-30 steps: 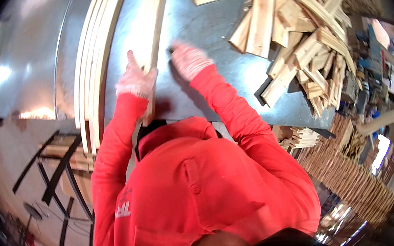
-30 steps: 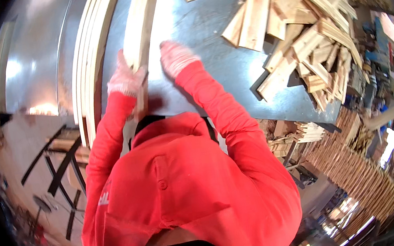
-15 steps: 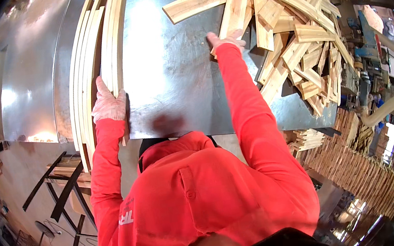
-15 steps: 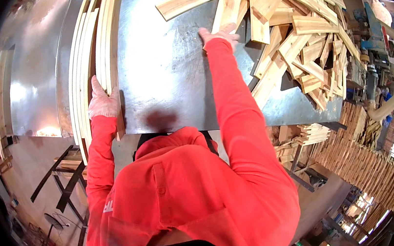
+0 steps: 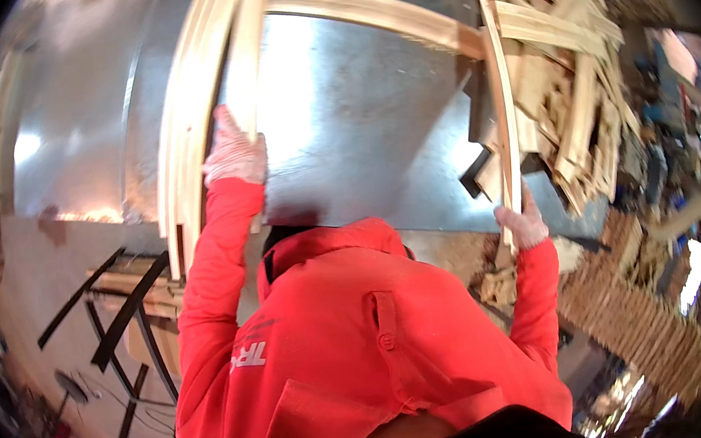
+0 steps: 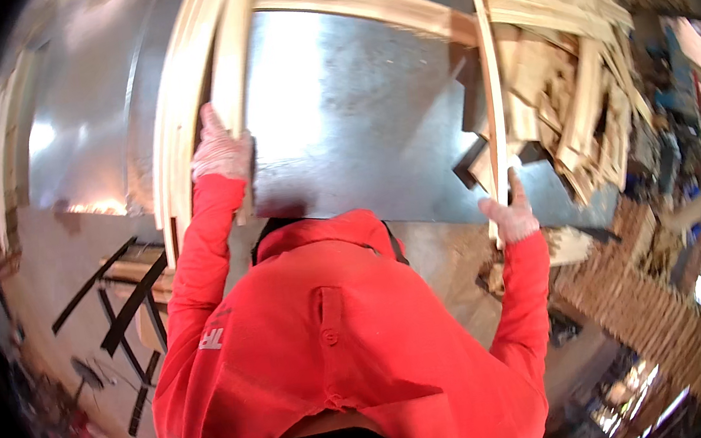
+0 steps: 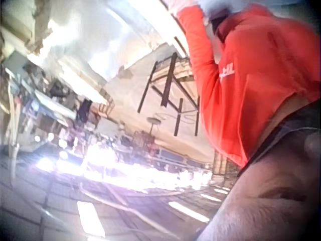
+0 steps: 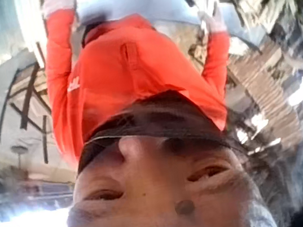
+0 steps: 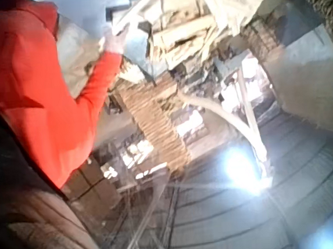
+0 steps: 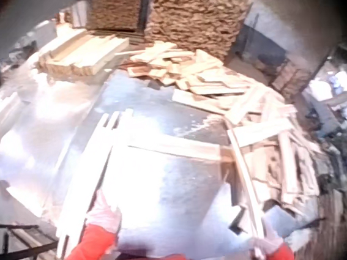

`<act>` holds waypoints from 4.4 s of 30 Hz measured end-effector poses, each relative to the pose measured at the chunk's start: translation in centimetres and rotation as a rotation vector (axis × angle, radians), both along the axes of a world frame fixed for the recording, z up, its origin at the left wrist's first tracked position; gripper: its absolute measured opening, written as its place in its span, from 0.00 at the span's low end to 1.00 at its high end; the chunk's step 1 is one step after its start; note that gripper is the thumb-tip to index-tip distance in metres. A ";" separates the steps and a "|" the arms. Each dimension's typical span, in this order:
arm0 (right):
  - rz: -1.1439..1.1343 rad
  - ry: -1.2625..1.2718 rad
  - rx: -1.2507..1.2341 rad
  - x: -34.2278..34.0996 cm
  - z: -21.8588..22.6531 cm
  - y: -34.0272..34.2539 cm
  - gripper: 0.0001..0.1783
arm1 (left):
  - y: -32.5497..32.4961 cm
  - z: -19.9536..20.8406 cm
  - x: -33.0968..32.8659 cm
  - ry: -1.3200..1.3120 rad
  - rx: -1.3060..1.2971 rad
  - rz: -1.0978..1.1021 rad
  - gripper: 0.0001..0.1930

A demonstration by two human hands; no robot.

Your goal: The person sorts wooden planks on a metal table in a workshop. They pick up planks from a disorganized pile, inspect them, and stack them neatly on the left side of the table. The process involves repetitive picking, inspecting, and stacking of the wood pieces.

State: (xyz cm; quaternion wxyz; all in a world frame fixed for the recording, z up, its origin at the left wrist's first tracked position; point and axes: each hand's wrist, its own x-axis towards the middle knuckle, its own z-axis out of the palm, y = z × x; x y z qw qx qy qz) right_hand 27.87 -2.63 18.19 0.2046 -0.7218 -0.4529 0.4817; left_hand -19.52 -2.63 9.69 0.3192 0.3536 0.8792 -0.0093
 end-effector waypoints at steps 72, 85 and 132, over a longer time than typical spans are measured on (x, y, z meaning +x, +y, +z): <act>0.855 -0.094 -0.026 -41.0 -11.8 7.5 0.53 | -2.0 -4.1 -18.9 0.281 0.568 0.296 0.42; 0.686 -0.091 0.061 -36.0 -18.7 18.1 0.44 | 6.0 -2.9 -17.2 -0.310 0.199 -0.530 0.47; 0.887 0.374 0.028 -58.8 -16.8 5.8 0.70 | -7.4 -10.0 -37.6 -0.377 0.536 0.465 0.26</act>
